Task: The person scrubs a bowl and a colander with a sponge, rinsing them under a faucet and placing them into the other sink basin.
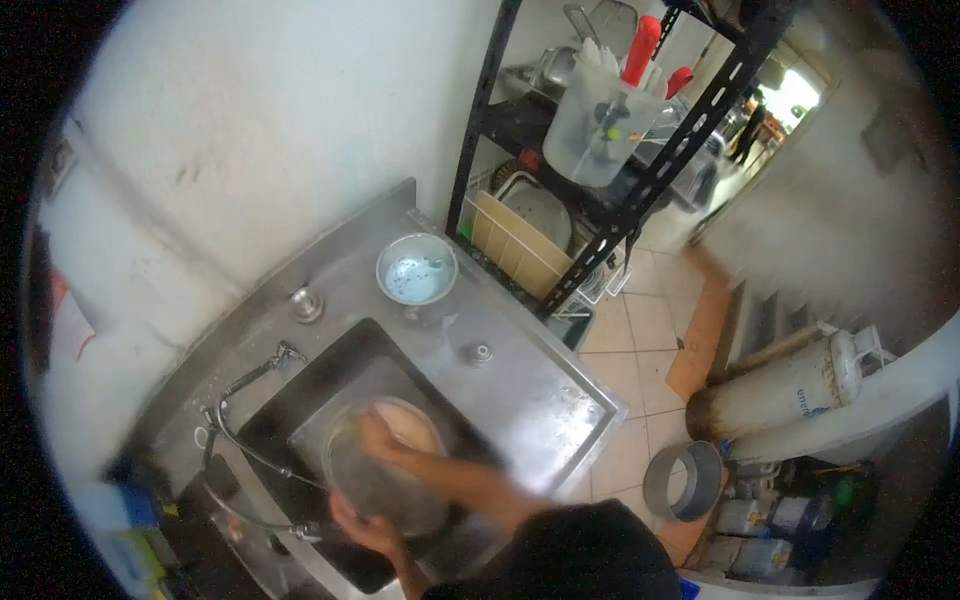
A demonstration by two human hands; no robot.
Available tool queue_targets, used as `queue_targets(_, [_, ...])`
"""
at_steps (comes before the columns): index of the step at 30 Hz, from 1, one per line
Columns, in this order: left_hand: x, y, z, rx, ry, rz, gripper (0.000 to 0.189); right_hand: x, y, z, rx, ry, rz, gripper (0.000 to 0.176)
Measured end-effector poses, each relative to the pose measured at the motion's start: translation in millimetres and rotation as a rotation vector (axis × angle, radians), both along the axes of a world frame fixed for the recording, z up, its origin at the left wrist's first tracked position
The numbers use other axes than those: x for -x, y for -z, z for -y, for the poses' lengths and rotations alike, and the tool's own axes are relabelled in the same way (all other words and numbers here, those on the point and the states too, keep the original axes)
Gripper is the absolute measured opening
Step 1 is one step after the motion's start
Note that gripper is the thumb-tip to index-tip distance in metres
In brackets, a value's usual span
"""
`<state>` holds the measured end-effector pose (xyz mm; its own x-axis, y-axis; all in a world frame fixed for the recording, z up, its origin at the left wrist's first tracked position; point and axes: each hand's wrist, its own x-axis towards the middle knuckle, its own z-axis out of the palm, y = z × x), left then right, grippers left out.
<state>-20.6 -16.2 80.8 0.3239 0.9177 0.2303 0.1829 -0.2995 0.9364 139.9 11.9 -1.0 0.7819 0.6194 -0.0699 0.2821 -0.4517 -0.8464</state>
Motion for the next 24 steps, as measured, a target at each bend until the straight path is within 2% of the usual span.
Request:
queue_targets(1, [3.9, 5.6, -3.8, 0.001, 0.008, -0.043, 0.045, 1.6, 6.2, -0.8, 0.111, 0.054, -0.067, 0.059])
queue_targets(2, [5.6, 10.7, -6.6, 0.008, 0.015, -0.089, 0.046, 3.4, 7.9, -7.5, 0.111, 0.052, -0.064, 0.059])
queue_targets(4, [2.4, 19.5, -12.6, 0.000, 0.007, -0.074, 0.046, 19.2, 14.8, -24.8, -0.216, -0.116, 0.136, 0.056])
queue_targets(6, [3.3, 24.3, -14.2, -0.012, 0.007, -0.054, 0.046, 54.1, 7.7, -46.1, -0.181, -0.250, 0.129, 0.056])
queue_targets(7, [3.6, 26.5, -15.7, -0.062, -0.018, -0.018, 0.047, 53.0, -2.8, -42.2, -0.178, -0.241, 0.132, 0.056])
queue_targets(9, [10.8, 25.5, -16.0, -0.109, -0.050, 0.005, 0.047, 48.6, -19.6, -26.1, -0.355, -0.440, 0.040, 0.056])
queue_targets(10, [15.9, 22.4, -14.4, -0.112, -0.017, -0.024, 0.046, 38.9, -24.4, -21.1, -0.356, -0.448, 0.031, 0.056])
queue_targets(12, [17.7, 19.4, -6.0, -0.112, 0.022, -0.048, 0.046, 10.6, -19.9, -7.8, -0.185, -0.155, -0.160, 0.057])
queue_targets(13, [16.2, 18.5, -0.7, -0.148, 0.041, -0.059, 0.045, 2.8, -14.9, 1.9, -0.187, -0.148, -0.160, 0.057])
queue_targets(15, [16.3, 21.4, -5.8, -0.198, 0.060, -0.073, 0.045, -7.4, -7.6, 7.2, 0.013, -0.230, 0.152, 0.057])
queue_targets(16, [12.9, 27.0, -8.3, -0.179, 0.026, -0.104, 0.047, -3.6, -4.6, 1.1, 0.013, -0.237, 0.158, 0.057])
queue_targets(18, [11.1, 28.8, -9.1, -0.148, -0.004, -0.148, 0.050, 28.9, -17.9, -7.8, -0.460, -0.297, 0.084, 0.058])
queue_targets(19, [3.3, 24.6, -12.3, -0.151, -0.028, -0.126, 0.051, 40.5, -28.7, -7.8, -0.458, -0.295, 0.082, 0.058])
queue_targets(21, [5.3, 20.7, -16.4, -0.159, -0.039, -0.112, 0.052, 60.6, -44.0, -8.9, -0.515, -0.462, 0.208, 0.057])
queue_targets(22, [12.5, 21.0, -15.4, -0.106, 0.003, -0.080, 0.046, 53.8, -43.9, -8.7, -0.516, -0.460, 0.201, 0.057])
queue_targets(24, [22.0, 22.8, -7.5, -0.051, 0.033, -0.055, 0.040, 25.4, -25.2, -7.2, -0.316, -0.377, -0.287, 0.055])
